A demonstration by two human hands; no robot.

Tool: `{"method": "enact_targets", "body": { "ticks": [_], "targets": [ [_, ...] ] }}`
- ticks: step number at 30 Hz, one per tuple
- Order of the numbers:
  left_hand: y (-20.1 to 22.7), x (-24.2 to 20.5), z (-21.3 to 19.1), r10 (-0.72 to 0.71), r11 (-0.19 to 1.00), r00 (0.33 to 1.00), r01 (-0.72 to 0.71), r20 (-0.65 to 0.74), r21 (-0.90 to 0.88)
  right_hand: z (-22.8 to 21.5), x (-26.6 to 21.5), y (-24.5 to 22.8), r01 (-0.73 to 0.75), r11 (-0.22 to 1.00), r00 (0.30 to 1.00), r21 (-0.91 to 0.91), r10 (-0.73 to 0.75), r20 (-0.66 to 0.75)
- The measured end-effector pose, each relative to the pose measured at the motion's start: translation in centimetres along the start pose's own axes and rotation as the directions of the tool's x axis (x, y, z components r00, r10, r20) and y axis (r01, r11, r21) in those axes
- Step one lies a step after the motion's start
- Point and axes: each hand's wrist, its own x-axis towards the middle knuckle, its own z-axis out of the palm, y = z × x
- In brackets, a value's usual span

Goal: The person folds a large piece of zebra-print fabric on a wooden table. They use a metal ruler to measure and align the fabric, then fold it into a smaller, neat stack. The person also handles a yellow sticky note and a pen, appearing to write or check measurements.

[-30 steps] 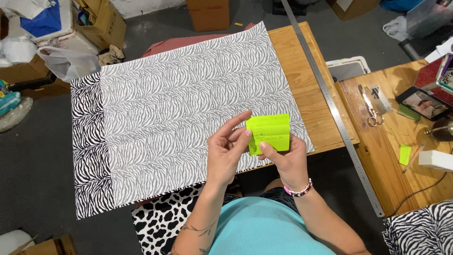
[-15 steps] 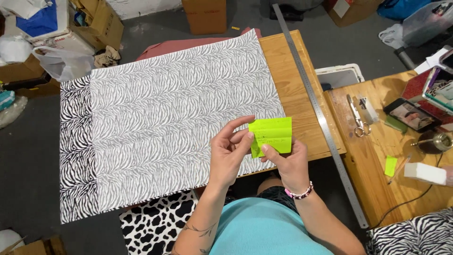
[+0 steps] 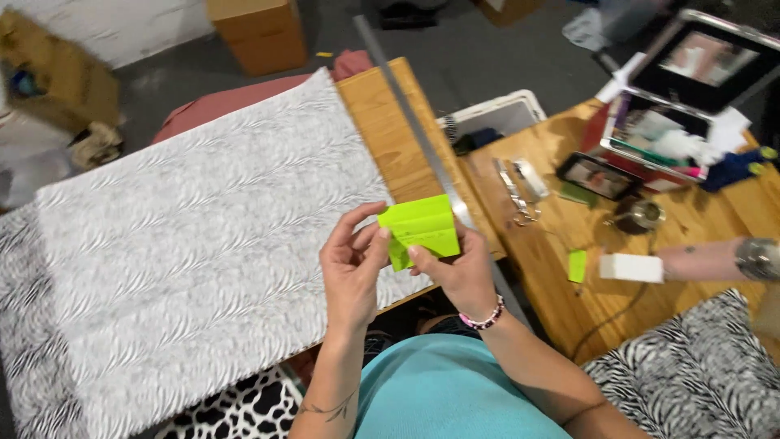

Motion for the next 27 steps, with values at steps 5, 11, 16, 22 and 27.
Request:
{"method": "enact_targets", "body": {
  "ticks": [5,11,16,22,27],
  "targets": [
    [-1.3,0.2,4.4,-0.014,0.999,1.000,0.013,0.009,0.052,-3.7,0.5,-1.7,-0.068,0.998,0.996,0.010,0.068,-0.058],
    [-3.0,0.7,8.9,-0.076,0.994,0.993,0.069,0.089,0.080,-8.3,0.0,-1.3,-0.040,0.999,0.981,0.030,0.045,-0.191],
    [-5.9,2.0,10.8,-0.114,0.991,0.976,0.098,0.187,0.094,-11.3,0.0,-2.2,0.003,1.000,0.971,0.010,0.000,-0.237],
    [-9.4,4.1,11.2,-0.163,0.983,0.948,0.134,0.273,0.123,-21.0,-2.0,1.6,-0.177,0.955,0.925,-0.240,0.078,-0.371],
    [-10.7,4.4,12.2,-0.202,0.977,0.920,0.169,0.336,0.127,-35.5,-5.8,14.1,-0.675,0.438,0.643,-0.595,-0.046,-0.764]
  ]
}}
